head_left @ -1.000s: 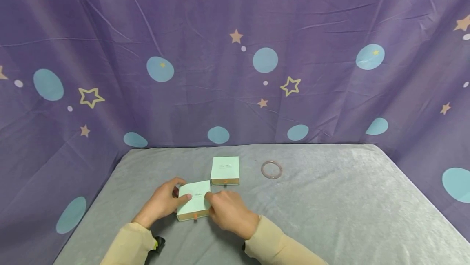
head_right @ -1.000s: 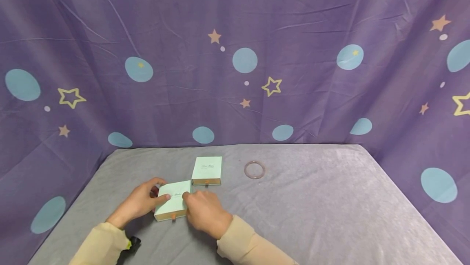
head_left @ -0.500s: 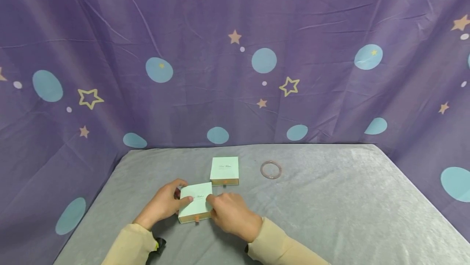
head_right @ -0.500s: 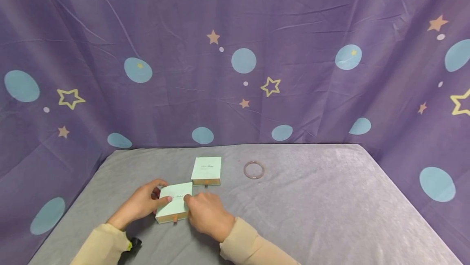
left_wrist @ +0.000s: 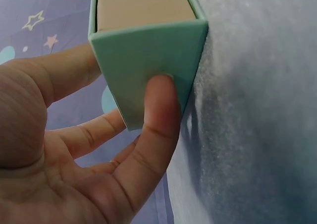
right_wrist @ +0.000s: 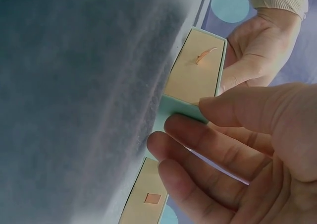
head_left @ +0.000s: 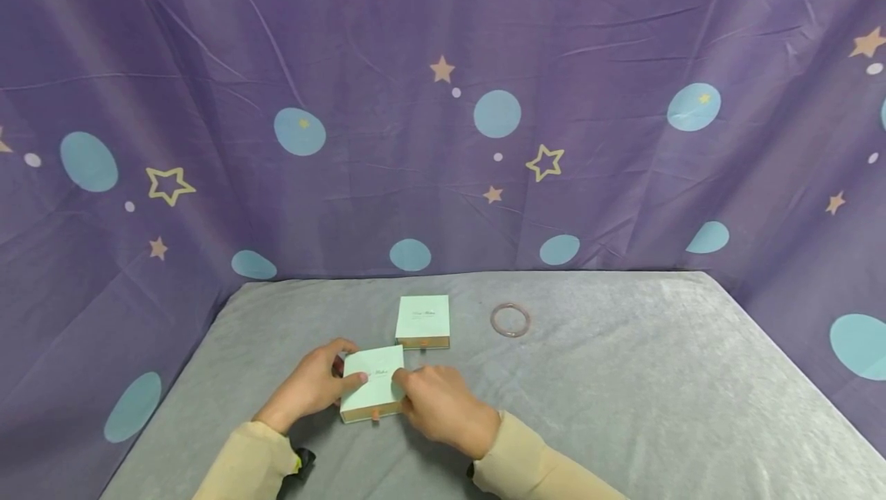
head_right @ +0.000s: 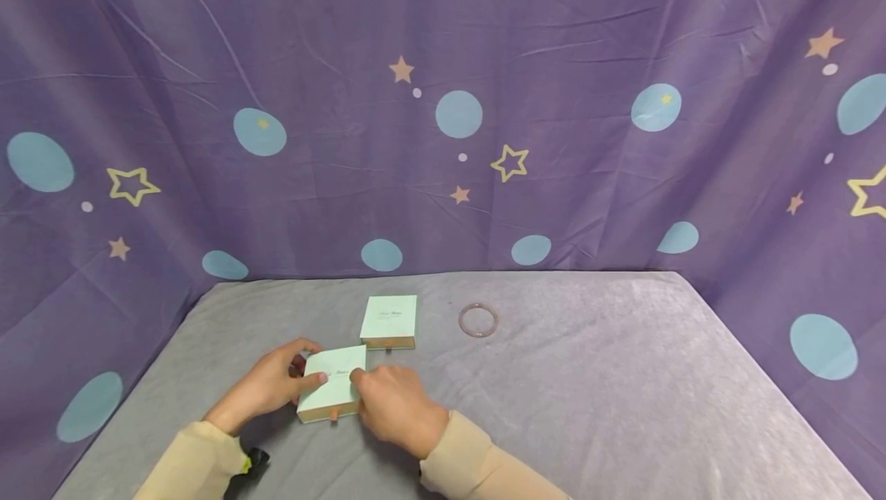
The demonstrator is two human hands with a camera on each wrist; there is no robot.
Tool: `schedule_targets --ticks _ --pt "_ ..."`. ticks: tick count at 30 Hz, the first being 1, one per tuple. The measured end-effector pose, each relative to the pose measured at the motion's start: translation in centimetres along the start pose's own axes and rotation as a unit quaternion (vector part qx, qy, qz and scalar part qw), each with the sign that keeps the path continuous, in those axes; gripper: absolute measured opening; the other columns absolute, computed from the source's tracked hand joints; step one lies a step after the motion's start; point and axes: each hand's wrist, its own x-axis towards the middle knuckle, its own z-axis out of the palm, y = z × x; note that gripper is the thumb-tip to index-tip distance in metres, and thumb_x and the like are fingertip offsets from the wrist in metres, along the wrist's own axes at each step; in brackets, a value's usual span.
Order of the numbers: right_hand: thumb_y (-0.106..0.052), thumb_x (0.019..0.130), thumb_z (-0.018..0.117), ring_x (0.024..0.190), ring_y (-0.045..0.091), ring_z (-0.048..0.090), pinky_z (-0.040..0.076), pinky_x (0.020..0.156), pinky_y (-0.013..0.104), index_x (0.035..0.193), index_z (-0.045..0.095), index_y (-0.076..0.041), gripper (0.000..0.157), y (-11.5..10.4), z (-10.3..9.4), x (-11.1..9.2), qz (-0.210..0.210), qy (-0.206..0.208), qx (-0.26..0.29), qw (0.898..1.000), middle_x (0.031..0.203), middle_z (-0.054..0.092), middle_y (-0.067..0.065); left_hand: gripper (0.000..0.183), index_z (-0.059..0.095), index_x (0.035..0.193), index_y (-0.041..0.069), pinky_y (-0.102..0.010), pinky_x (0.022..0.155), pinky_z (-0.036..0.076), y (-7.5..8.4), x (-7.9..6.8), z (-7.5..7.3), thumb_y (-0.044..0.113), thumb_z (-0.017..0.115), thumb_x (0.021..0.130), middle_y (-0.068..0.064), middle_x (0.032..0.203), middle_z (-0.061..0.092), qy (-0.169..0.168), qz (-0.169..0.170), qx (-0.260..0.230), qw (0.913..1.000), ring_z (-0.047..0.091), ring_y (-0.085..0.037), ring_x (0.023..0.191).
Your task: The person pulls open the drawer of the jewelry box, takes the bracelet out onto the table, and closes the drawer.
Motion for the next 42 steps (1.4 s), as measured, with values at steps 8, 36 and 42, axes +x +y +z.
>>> schedule_targets --ticks 8,36,42 --pt "-0.007 0.081 0.069 0.047 0.002 0.041 0.034 0.037 0.019 0.084 0.06 -0.016 0.013 0.1 -0.1 -0.4 0.002 0.0 -0.005 1.0 0.06 0.054 -0.007 0.047 0.055 0.123 0.004 -0.031 0.05 0.052 0.1 0.0 0.2 0.018 0.075 0.083 -0.009 0.083 0.056 -0.005 0.003 -0.002 1.0 0.056 -0.018 0.059" --pt "-0.006 0.079 0.069 0.046 0.002 0.041 0.034 0.037 0.019 0.083 0.059 -0.016 0.014 0.6 -0.5 -1.6 0.008 -0.002 0.0 1.0 0.058 0.052 -0.008 0.052 0.053 0.126 0.003 -0.032 0.048 0.049 1.0 0.1 1.1 0.019 0.076 0.083 -0.009 0.08 0.053 -0.02 0.003 -0.004 0.9998 0.056 -0.02 0.055" --pt "-0.005 0.079 0.068 0.046 0.001 0.04 0.033 0.036 0.019 0.081 0.058 -0.017 0.015 1.0 -0.6 -1.8 0.008 -0.001 0.007 1.0 0.057 0.051 -0.009 0.051 0.054 0.125 0.003 -0.032 0.048 0.049 1.3 0.1 1.4 0.018 0.077 0.082 -0.009 0.08 0.053 -0.019 0.009 -0.006 0.9998 0.057 -0.02 0.054"
